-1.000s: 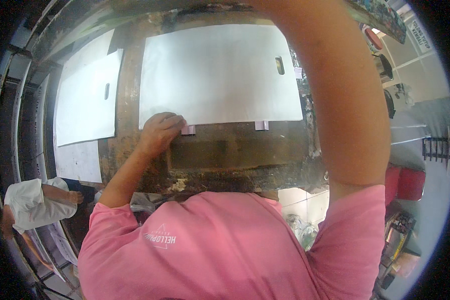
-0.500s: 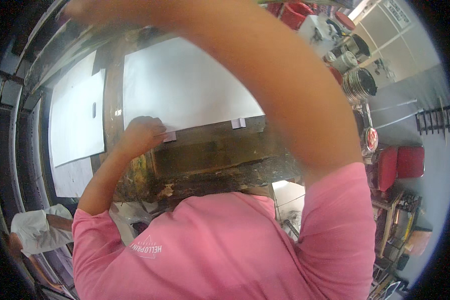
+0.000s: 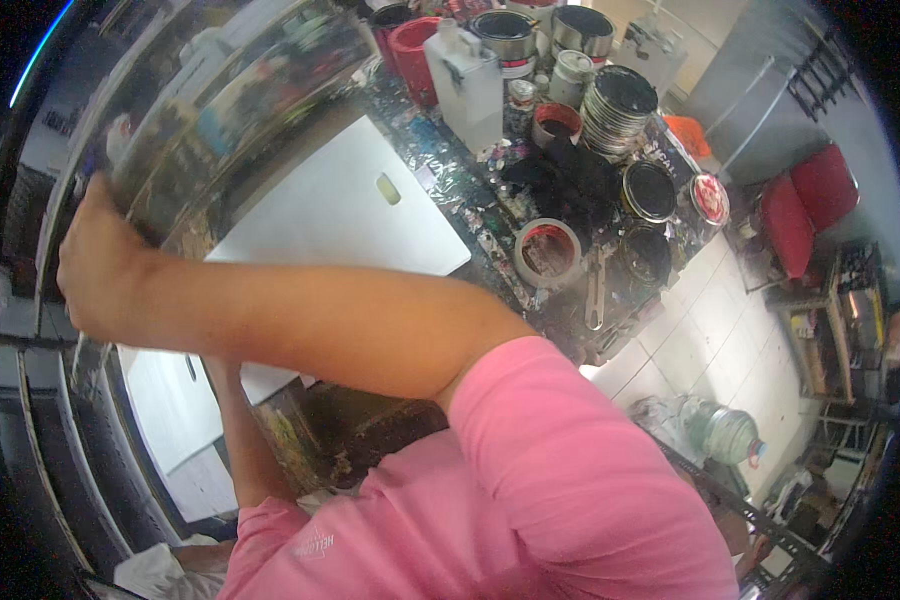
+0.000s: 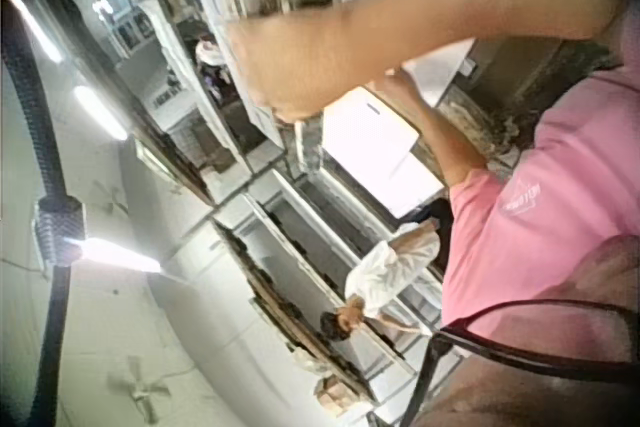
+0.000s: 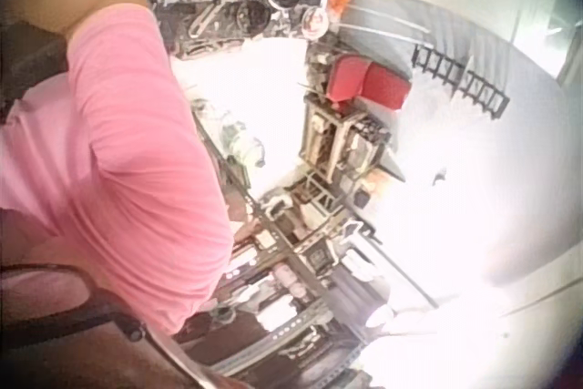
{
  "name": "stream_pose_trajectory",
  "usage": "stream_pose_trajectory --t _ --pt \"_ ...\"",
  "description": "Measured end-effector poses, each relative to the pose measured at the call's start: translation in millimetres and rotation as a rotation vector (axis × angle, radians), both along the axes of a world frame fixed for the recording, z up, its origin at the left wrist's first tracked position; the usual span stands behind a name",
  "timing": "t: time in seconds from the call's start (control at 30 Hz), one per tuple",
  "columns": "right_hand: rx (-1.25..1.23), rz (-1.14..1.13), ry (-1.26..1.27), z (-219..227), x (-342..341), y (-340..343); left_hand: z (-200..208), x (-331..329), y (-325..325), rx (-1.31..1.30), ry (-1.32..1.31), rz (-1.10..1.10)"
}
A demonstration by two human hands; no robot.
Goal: The person performs screen printing on white plastic bags by placing a bag on the workstation, lowering a screen, and using a squeegee to spread black ink.
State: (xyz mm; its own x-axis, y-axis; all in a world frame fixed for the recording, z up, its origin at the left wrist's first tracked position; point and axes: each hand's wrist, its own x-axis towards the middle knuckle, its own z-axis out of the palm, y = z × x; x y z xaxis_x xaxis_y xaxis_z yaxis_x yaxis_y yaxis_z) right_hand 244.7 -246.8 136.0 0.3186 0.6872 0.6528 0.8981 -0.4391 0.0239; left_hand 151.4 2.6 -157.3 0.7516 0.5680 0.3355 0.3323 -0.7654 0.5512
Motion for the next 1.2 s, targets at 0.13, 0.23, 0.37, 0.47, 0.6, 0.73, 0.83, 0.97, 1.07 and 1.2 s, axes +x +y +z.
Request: stream_pose_trajectory --t 0.13,0.23,0.37,0.47,0.6,0.73,0.83,0.97,1.07,1.2 --pt "-0.055 0.073 0.009 6.4 -1.3 -5.5 -22.6 -25.0 64.1 -0.164 0.186 0.056" --pt "-0.096 0.064 0.014 10.9 -0.8 1.2 -28.5 -50.0 71.1 -0.221 0.225 0.056" --pt "-0.112 0.094 0.146 9.5 -1.7 18.6 -21.0 -65.9 71.5 -0.244 0.254 0.067" --pt "-0.059 0.082 0.017 6.4 -0.3 28.1 -19.4 -69.4 76.4 -0.240 0.273 0.065" --pt "-0.098 0.095 0.026 4.1 0.4 29.2 -31.8 -74.3 86.1 -0.229 0.290 0.057" --pt "-0.070 0.082 0.042 3.3 -1.7 17.8 -45.6 -52.5 99.6 -0.169 0.310 -0.010" --pt "-0.043 0.068 0.031 5.3 0.3 7.3 -40.1 -16.7 100.9 -0.004 0.316 -0.268" --pt "0.130 0.106 0.143 3.2 4.7 -3.9 12.2 -19.0 62.7 -0.052 0.287 -0.176" --pt "0.263 0.090 0.110 -14.3 -7.0 -12.9 80.8 -78.6 14.9 -0.542 -0.124 -0.026" --pt "0.141 0.014 0.125 -60.5 -47.5 -35.6 143.6 -148.0 -40.4 -0.961 -0.636 -0.343"
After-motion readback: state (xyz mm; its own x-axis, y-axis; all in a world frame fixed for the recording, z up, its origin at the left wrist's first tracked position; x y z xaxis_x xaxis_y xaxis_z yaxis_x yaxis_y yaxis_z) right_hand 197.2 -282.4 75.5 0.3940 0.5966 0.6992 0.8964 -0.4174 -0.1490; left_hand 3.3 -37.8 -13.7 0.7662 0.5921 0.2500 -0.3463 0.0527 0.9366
